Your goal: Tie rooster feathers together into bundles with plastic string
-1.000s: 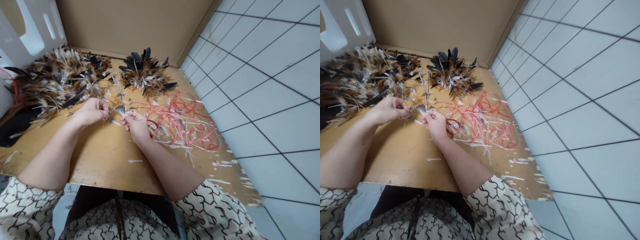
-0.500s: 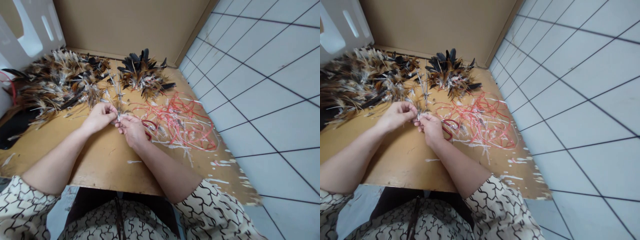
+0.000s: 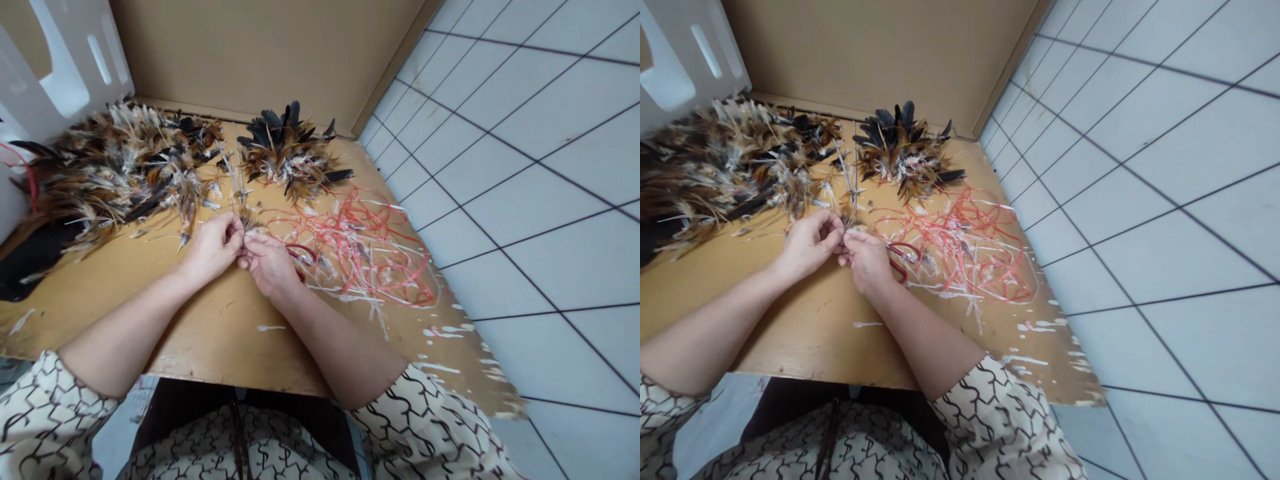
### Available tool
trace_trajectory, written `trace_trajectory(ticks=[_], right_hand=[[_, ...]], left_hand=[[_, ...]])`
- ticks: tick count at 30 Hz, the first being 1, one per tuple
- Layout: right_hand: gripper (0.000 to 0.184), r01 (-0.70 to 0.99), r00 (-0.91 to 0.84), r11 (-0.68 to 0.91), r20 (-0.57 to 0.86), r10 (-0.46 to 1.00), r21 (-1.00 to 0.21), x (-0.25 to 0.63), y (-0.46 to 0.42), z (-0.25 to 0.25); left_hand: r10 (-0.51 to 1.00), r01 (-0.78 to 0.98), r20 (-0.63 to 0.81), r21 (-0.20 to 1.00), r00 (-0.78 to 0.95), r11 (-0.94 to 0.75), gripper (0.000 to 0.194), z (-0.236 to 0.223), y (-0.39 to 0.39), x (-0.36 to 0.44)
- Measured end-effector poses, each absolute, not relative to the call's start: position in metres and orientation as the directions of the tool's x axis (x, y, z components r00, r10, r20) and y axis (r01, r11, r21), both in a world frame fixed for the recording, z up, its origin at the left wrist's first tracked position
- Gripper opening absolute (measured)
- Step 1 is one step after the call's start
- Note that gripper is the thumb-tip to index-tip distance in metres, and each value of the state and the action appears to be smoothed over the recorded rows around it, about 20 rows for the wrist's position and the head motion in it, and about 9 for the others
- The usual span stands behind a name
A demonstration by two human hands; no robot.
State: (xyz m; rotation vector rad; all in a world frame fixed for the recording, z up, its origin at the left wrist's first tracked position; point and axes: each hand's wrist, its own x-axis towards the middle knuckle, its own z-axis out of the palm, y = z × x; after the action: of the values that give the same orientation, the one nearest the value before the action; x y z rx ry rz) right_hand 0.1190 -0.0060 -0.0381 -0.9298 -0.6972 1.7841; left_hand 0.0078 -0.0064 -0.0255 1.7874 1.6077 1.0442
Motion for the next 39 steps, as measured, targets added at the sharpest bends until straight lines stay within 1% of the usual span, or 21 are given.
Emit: trace_trajectory(ticks=[3, 7, 9, 11, 12, 14, 16, 18, 21, 24, 28, 30, 32, 36, 39], right_hand=[[0.007, -0.499, -0.275, -0.381, -0.275, 0.921, -0.778, 0.12, -0.006, -0.037], [0.009, -0.465, -0.301, -0.392, -0.274, 0.913, -0.794, 0.122, -0.005, -0.035], [0.009, -0.437, -0.281, -0.375, -0.272, 0.92, -0.817, 0.125, -0.003, -0.034], [0.01, -0.415, -0.229, -0.332, -0.256, 0.939, -0.847, 0.128, -0.001, -0.033], [0.011, -0.406, -0.201, -0.309, -0.245, 0.948, -0.86, 0.129, 0.001, -0.033], [0.013, -0.386, -0.161, -0.276, -0.231, 0.96, -0.88, 0.132, 0.003, -0.034], [0.013, -0.37, -0.14, -0.268, -0.232, 0.963, -0.889, 0.134, 0.004, -0.035], [0.013, -0.356, -0.135, -0.275, -0.242, 0.961, -0.893, 0.135, 0.005, -0.037], [0.013, -0.335, -0.145, -0.28, -0.244, 0.959, -0.9, 0.133, 0.004, -0.039], [0.014, -0.306, -0.146, -0.27, -0.235, 0.961, -0.913, 0.131, 0.004, -0.04], [0.017, -0.274, -0.13, -0.245, -0.216, 0.968, -0.93, 0.13, 0.005, -0.043], [0.019, -0.246, -0.114, -0.22, -0.198, 0.974, -0.944, 0.129, 0.006, -0.044], [0.02, -0.2, -0.092, -0.19, -0.174, 0.98, -0.961, 0.129, 0.006, -0.044], [0.022, -0.103, -0.1, -0.119, -0.109, 0.989, -0.988, 0.129, 0.004, -0.045], [0.019, -0.075, -0.134, -0.106, -0.095, 0.986, -0.992, 0.128, 0.003, -0.046]], left_hand=[[0.985, 0.427, 0.163, 0.895, -0.05, -0.126, 0.004, -0.026, -0.005, 0.009], [0.992, 0.282, 0.1, 0.956, -0.071, -0.076, 0.011, -0.024, -0.002, 0.007], [0.996, 0.252, 0.079, 0.965, -0.043, -0.066, 0.013, -0.021, 0.0, 0.004], [0.997, 0.301, 0.071, 0.951, 0.017, -0.072, 0.011, -0.019, 0.002, -0.001], [0.997, 0.361, 0.059, 0.929, 0.058, -0.076, 0.01, -0.018, 0.003, -0.004], [0.988, 0.52, 0.014, 0.849, 0.156, -0.094, 0.007, -0.016, 0.004, -0.011], [0.97, 0.659, -0.013, 0.736, 0.244, -0.156, 0.006, -0.015, 0.006, -0.017], [0.954, 0.766, -0.009, 0.598, 0.3, -0.235, 0.01, -0.016, 0.007, -0.021], [0.937, 0.859, 0.005, 0.398, 0.348, -0.321, 0.014, -0.019, 0.008, -0.023], [0.907, 0.863, 0.026, 0.298, 0.421, -0.409, 0.017, -0.025, 0.009, -0.022], [0.843, 0.813, 0.162, 0.226, 0.512, -0.537, 0.02, -0.029, 0.009, -0.019], [0.825, 0.796, 0.231, 0.226, 0.516, -0.561, 0.02, -0.027, 0.007, -0.018], [0.837, 0.801, 0.243, 0.254, 0.49, -0.543, 0.022, -0.022, 0.005, -0.017], [0.872, 0.821, 0.207, 0.296, 0.444, -0.489, 0.02, -0.015, 0.001, -0.016], [0.867, 0.818, 0.246, 0.295, 0.434, -0.493, 0.018, -0.015, 0.0, -0.016]])
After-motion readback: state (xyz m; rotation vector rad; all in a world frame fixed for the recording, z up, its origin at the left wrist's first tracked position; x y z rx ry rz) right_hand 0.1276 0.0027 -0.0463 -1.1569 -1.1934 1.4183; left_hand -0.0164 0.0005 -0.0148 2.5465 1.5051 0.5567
